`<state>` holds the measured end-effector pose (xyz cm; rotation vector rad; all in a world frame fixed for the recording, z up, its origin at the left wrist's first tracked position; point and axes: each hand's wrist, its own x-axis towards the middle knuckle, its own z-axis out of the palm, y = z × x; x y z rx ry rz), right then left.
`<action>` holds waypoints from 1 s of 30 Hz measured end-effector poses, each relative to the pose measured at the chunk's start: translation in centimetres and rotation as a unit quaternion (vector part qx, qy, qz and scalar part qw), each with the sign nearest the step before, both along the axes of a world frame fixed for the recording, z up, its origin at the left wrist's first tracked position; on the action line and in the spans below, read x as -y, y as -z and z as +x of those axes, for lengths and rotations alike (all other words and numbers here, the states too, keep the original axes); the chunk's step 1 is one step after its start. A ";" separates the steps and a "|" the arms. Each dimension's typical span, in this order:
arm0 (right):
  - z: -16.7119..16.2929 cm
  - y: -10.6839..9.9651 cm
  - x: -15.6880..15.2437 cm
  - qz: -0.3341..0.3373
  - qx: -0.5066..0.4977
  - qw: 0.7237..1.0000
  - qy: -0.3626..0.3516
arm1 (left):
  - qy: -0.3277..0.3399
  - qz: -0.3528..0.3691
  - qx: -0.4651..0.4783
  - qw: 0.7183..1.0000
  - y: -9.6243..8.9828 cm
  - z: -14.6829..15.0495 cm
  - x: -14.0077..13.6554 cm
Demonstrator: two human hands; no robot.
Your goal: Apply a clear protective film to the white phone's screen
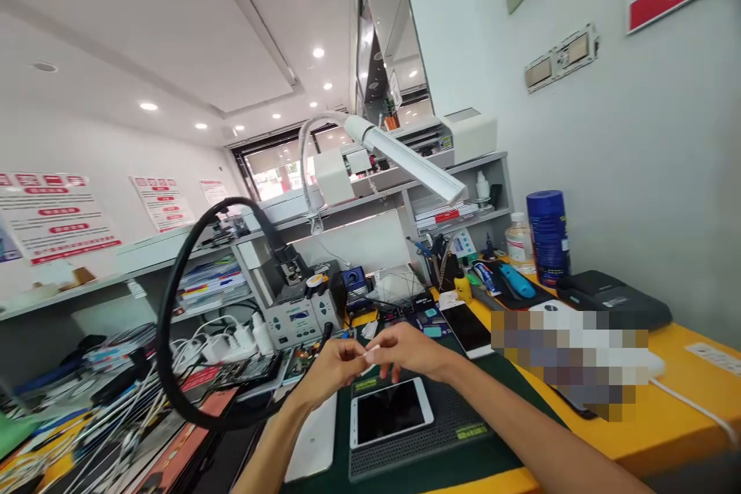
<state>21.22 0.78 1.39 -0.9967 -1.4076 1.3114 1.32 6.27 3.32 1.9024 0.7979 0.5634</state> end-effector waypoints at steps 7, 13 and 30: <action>1.2 -0.1 -0.7 0.014 0.050 0.998 0.042 | 0.003 -0.004 -0.018 1.000 0.5 0.6 -0.5; 7.1 -2.0 -0.1 0.029 0.155 0.972 0.172 | -0.044 0.015 0.031 0.998 1.5 -0.6 -1.3; 11.9 -0.6 -1.2 -0.077 0.356 0.873 0.324 | -0.049 0.057 0.073 0.994 2.5 -2.6 -2.7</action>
